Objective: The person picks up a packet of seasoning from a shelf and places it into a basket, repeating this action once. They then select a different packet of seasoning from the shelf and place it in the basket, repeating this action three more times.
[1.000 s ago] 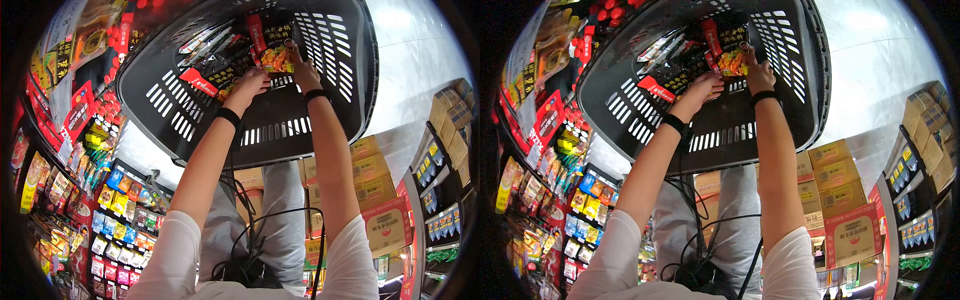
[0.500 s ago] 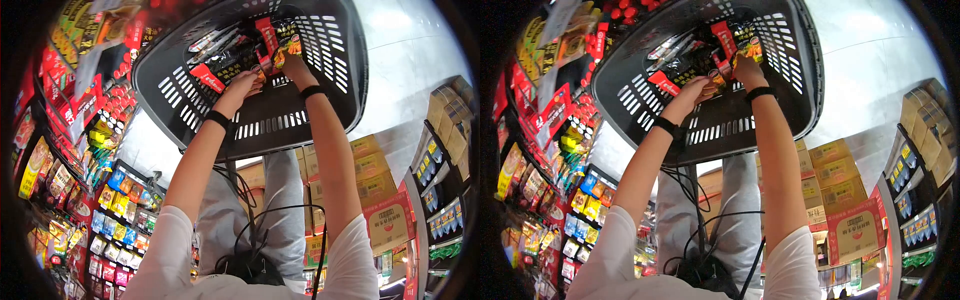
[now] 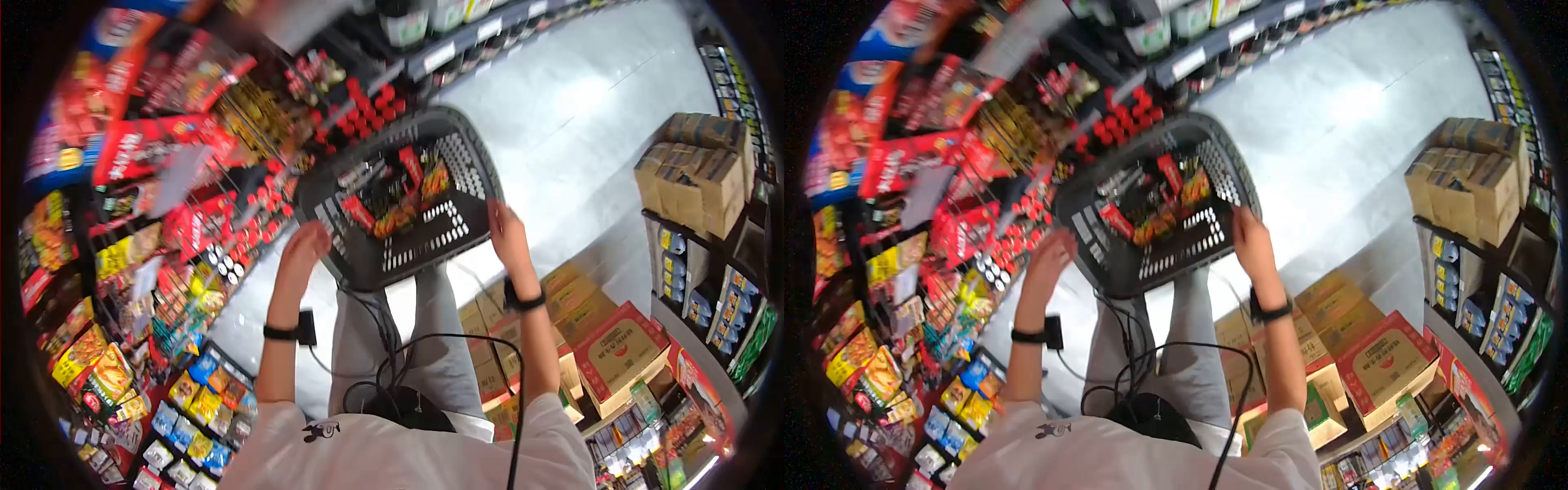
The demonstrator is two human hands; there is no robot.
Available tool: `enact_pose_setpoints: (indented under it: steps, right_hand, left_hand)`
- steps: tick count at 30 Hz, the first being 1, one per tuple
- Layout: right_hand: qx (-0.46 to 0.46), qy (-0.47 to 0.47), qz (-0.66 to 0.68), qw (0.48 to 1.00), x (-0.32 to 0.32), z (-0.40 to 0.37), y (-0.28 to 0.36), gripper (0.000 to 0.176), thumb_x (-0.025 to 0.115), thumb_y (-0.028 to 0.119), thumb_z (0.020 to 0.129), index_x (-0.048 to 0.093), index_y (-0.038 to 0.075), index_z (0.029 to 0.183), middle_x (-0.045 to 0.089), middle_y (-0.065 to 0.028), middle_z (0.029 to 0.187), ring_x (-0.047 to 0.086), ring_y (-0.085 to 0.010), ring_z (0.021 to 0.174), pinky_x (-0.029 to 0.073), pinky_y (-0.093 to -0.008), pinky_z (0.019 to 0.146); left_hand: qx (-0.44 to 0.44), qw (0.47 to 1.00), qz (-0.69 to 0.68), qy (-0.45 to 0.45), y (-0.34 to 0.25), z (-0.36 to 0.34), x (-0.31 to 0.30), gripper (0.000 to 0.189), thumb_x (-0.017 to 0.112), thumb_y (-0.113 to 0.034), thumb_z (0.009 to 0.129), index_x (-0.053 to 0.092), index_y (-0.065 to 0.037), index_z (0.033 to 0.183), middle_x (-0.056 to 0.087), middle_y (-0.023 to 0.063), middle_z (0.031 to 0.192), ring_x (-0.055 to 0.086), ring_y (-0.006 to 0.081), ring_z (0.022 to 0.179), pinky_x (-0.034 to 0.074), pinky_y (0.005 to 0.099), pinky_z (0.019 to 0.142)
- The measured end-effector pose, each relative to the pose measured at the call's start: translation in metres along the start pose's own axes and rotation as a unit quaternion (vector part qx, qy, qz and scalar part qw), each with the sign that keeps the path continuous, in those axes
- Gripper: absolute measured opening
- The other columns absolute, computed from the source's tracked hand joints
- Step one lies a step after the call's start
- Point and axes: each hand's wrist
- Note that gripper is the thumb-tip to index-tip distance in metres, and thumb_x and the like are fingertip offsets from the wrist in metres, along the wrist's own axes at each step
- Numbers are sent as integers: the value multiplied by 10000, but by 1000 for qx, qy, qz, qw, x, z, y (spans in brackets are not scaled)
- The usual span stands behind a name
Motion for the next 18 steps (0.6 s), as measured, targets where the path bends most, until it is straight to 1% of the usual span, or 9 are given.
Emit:
enact_pose_setpoints:
  steps: [1,2,3,5,7,9,13,16,18]
  right_hand:
    - [6,-12,-13,1000,-21,-19,11,181,473,35,848,541,-6,1010,572,-233,883,558,-403,823,456,-417,703]
    - [17,-28,-22,999,-39,-38,22,179,473,22,843,549,-1,1005,570,-232,903,556,-402,835,454,-422,705]
    - [-8,-56,-52,997,-50,-57,21,191,475,9,842,559,18,1014,593,-204,869,589,-353,760,468,-382,671]
    - [29,-51,-60,996,-78,-85,46,182,482,22,844,569,16,1004,604,-207,861,594,-346,751,470,-378,665]
    - [7,-68,-65,996,-95,-101,72,162,485,28,849,583,2,975,609,-207,867,599,-340,750,472,-370,659]
    - [16,-39,-39,998,-111,-104,112,168,471,22,848,571,0,981,584,-210,850,570,-386,750,458,-426,649]
    - [-104,-45,-57,992,-130,-89,196,173,476,7,831,567,-5,977,582,-204,873,565,-385,778,458,-423,668]
    - [-176,-20,-74,981,-141,-72,258,179,479,-6,816,561,-11,975,578,-204,898,558,-382,815,458,-422,703]
    - [-247,-22,-72,966,-144,-66,298,170,487,-1,826,565,-14,976,590,-198,906,569,-374,819,462,-398,710]
  left_hand:
    - [31,999,7,-8,-14,-29,0,363,520,-177,876,466,-8,1193,531,128,1163,536,250,1056,432,368,913]
    - [28,999,0,-15,-20,-48,-9,368,537,-181,865,465,-21,1189,518,120,1183,535,257,1051,439,372,900]
    - [40,999,0,-29,-37,-74,-2,302,479,-183,900,505,-14,1149,558,108,1099,556,217,1004,436,334,898]
    - [44,997,10,-59,-59,-119,-2,290,480,-190,898,518,-28,1136,566,117,1082,561,223,996,444,332,881]
    - [72,995,-13,-62,-77,-159,-10,285,481,-196,900,523,-31,1129,575,116,1068,569,216,976,450,322,864]
    - [112,990,-14,-82,-96,-198,-13,281,482,-199,901,527,-30,1121,579,114,1062,574,210,963,453,317,856]
    - [177,973,-29,-142,-119,-268,-29,274,486,-205,902,533,-30,1108,585,108,1057,579,203,949,457,314,846]
    - [240,954,-47,-173,-124,-300,-47,262,494,-210,900,540,-50,1102,587,99,1051,577,199,951,454,312,845]
    - [267,944,-58,-187,-130,-319,-54,248,500,-213,898,547,-64,1090,585,81,1050,573,185,953,451,306,841]
Point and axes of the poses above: each hand's wrist, its own z-axis towards the middle knuckle, its own x-axis out of the palm, y = z × x
